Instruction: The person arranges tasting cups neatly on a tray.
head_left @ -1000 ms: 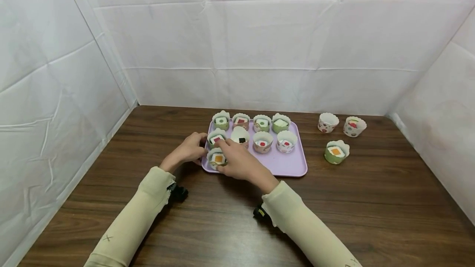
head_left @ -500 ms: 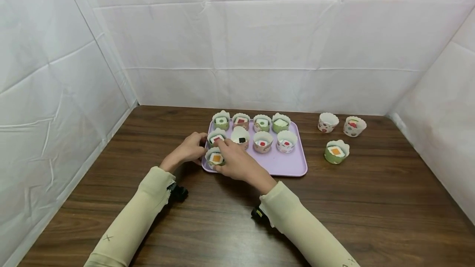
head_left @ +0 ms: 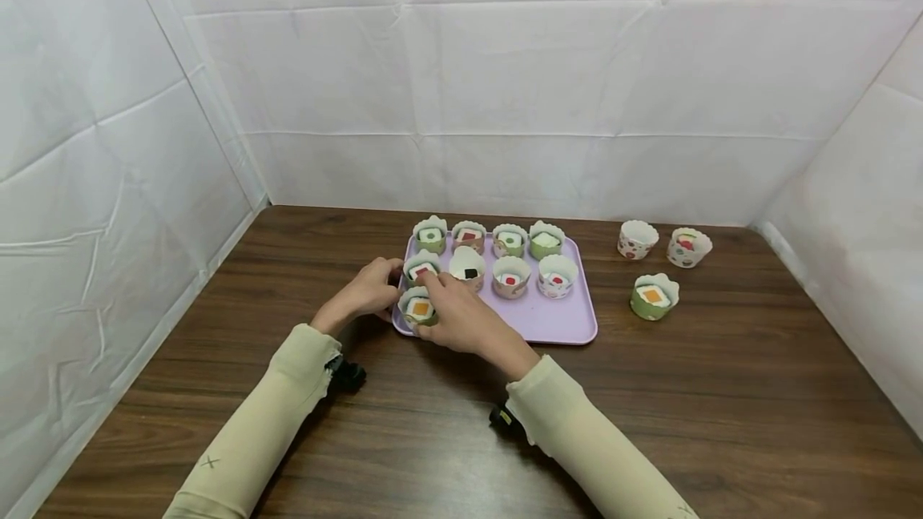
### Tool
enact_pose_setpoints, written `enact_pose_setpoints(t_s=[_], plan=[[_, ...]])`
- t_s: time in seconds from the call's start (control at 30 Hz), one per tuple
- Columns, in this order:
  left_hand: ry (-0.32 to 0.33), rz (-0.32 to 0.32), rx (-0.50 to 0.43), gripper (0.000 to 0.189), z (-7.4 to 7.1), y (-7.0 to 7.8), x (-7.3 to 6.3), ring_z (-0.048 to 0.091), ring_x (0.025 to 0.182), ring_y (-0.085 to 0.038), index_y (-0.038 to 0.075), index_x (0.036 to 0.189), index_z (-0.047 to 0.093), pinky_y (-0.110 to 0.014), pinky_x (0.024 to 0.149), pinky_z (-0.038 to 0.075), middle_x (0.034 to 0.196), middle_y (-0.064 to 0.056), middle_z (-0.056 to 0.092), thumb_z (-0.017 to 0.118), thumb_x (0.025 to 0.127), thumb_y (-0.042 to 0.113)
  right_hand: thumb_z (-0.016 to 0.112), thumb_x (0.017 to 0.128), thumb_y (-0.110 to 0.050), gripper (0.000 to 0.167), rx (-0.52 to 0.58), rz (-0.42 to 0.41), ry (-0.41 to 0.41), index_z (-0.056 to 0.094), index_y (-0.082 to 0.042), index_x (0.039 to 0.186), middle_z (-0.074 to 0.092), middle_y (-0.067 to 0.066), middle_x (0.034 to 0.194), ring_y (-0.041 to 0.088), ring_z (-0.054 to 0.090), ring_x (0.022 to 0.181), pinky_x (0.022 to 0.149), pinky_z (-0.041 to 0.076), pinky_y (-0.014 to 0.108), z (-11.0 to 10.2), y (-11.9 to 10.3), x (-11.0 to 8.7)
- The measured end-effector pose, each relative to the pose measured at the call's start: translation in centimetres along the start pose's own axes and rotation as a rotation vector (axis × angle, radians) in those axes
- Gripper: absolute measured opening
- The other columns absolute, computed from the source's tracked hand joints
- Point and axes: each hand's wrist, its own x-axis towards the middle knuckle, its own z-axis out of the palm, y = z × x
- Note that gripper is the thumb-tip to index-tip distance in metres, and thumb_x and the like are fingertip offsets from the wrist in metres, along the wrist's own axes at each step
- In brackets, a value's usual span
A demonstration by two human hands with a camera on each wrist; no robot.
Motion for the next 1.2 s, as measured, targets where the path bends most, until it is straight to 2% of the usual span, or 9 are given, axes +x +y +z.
enact_pose_setpoints(t_s=[0.13, 0.3, 0.43, 0.53, 0.73, 1.0, 1.2], plan=[[-0.001, -0.004, 0.007, 0.054, 0.0, 0.0, 0.0, 0.069, 0.078, -0.025, -0.006, 0.138, 0.055, -0.034, 0.057, 0.064, 0.130, -0.029, 0.060, 0.050, 0.084, -0.006, 0.080, 0.090, -0.032, 0.073, 0.016, 0.009, 0.001, 0.043, -0.003, 0.146, 0.059, 0.023, 0.135, 0.033, 0.065, 0.115, 0.105, 0.053, 0.055, -0.4, 0.0, -0.4], [0.009, -0.028, 0.008, 0.057, 0.0, -0.1, 0.1, 0.068, 0.078, -0.026, -0.006, 0.141, 0.053, -0.033, 0.058, 0.064, 0.135, -0.031, 0.054, 0.051, 0.084, -0.005, 0.079, 0.091, -0.030, 0.075, 0.021, -0.003, 0.003, 0.041, -0.003, 0.150, 0.059, 0.022, 0.134, 0.030, 0.066, 0.107, 0.097, 0.058, 0.048, -1.0, -0.1, -1.1], [0.013, -0.030, -0.005, 0.057, 0.1, -0.2, 0.1, 0.069, 0.082, -0.027, -0.005, 0.141, 0.053, -0.034, 0.058, 0.065, 0.135, -0.030, 0.056, 0.052, 0.084, -0.005, 0.079, 0.090, -0.027, 0.073, 0.015, -0.009, 0.020, 0.043, -0.006, 0.150, 0.059, 0.019, 0.135, 0.028, 0.064, 0.107, 0.092, 0.059, 0.044, -1.7, 0.1, -2.0], [0.010, -0.011, -0.003, 0.055, 0.2, -0.1, 0.2, 0.069, 0.084, -0.027, -0.006, 0.139, 0.055, -0.035, 0.058, 0.065, 0.132, -0.029, 0.061, 0.052, 0.083, -0.005, 0.079, 0.090, -0.025, 0.068, 0.017, -0.016, 0.055, 0.047, -0.008, 0.147, 0.060, 0.017, 0.132, 0.028, 0.064, 0.109, 0.091, 0.059, 0.045, -2.3, 0.5, -2.6], [0.019, -0.008, -0.001, 0.056, 0.2, -0.1, 0.1, 0.069, 0.088, -0.028, -0.006, 0.139, 0.055, -0.035, 0.058, 0.065, 0.131, -0.029, 0.061, 0.052, 0.083, -0.005, 0.079, 0.091, -0.023, 0.061, 0.077, -0.065, 0.124, 0.051, -0.007, 0.143, 0.063, 0.017, 0.126, 0.029, 0.067, 0.109, 0.089, 0.059, 0.044, -3.3, 1.7, -3.6], [0.011, -0.014, -0.015, 0.057, 0.1, -0.1, 0.2, 0.068, 0.091, -0.028, -0.007, 0.140, 0.054, -0.036, 0.060, 0.065, 0.131, -0.029, 0.061, 0.051, 0.084, -0.005, 0.079, 0.090, -0.022, 0.051, 0.034, -0.145, 0.217, 0.058, -0.005, 0.134, 0.066, 0.011, 0.116, 0.025, 0.068, 0.103, 0.082, 0.060, 0.036, -4.7, 3.4, -5.0], [0.009, -0.016, -0.023, 0.056, 0.2, -0.1, 0.1, 0.068, 0.093, -0.028, -0.007, 0.141, 0.053, -0.036, 0.061, 0.066, 0.131, -0.029, 0.061, 0.051, 0.086, -0.005, 0.079, 0.089, -0.013, 0.041, 0.070, -0.233, 0.302, 0.063, -0.004, 0.126, 0.067, 0.010, 0.110, 0.025, 0.071, 0.091, 0.077, 0.063, 0.033, -5.7, 5.4, -6.3]])
